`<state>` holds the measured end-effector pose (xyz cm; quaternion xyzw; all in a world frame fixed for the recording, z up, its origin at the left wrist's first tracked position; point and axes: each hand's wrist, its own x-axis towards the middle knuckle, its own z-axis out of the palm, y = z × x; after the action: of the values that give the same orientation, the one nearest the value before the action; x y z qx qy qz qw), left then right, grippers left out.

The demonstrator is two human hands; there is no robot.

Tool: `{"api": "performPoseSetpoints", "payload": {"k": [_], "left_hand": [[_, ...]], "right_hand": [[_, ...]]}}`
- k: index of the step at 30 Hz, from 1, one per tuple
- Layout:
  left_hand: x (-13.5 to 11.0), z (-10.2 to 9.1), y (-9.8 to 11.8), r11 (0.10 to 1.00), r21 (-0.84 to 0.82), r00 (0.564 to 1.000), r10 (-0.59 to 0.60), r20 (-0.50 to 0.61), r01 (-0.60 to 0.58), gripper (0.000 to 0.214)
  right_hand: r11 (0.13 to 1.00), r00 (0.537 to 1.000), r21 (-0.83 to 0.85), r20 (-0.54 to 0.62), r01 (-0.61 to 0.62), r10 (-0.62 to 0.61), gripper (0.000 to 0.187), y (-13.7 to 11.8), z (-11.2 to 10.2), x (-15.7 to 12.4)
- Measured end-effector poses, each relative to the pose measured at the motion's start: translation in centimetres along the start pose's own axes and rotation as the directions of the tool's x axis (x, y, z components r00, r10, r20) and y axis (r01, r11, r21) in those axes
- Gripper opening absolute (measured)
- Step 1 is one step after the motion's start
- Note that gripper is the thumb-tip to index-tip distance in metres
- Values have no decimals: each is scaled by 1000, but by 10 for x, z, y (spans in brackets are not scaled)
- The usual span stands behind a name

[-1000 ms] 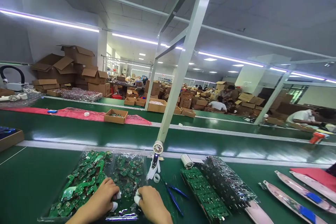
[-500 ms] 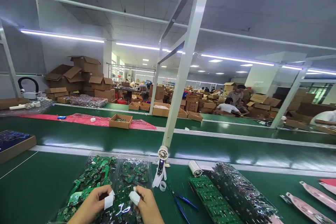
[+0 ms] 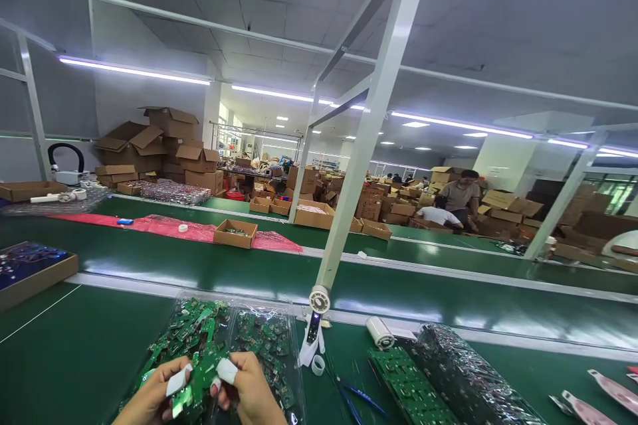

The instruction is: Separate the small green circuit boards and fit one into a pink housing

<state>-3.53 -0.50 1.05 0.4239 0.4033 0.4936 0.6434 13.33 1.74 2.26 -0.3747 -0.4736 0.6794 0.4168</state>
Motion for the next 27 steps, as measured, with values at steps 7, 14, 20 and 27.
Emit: {"api": "performPoseSetpoints", "payload": {"k": [7, 14, 20, 27], "left_hand": [[11, -15, 4, 985, -169, 988, -2, -152, -24, 60], [6, -35, 20, 959, 258, 979, 157, -133, -119, 42], [-5, -44, 41, 733, 665, 911, 358, -205, -139, 11], [6, -57, 52, 567, 823, 913, 320, -252, 28, 20]], "right_hand": [[976, 1000, 218, -28, -5, 11, 53, 5, 38, 35], [999, 999, -34, -30, -17, 16, 50, 3, 35, 39], [947, 977, -303, -142, 110, -159, 52, -2, 30, 32], [892, 983, -452, -155, 14, -94, 41, -26, 8, 46]]}}
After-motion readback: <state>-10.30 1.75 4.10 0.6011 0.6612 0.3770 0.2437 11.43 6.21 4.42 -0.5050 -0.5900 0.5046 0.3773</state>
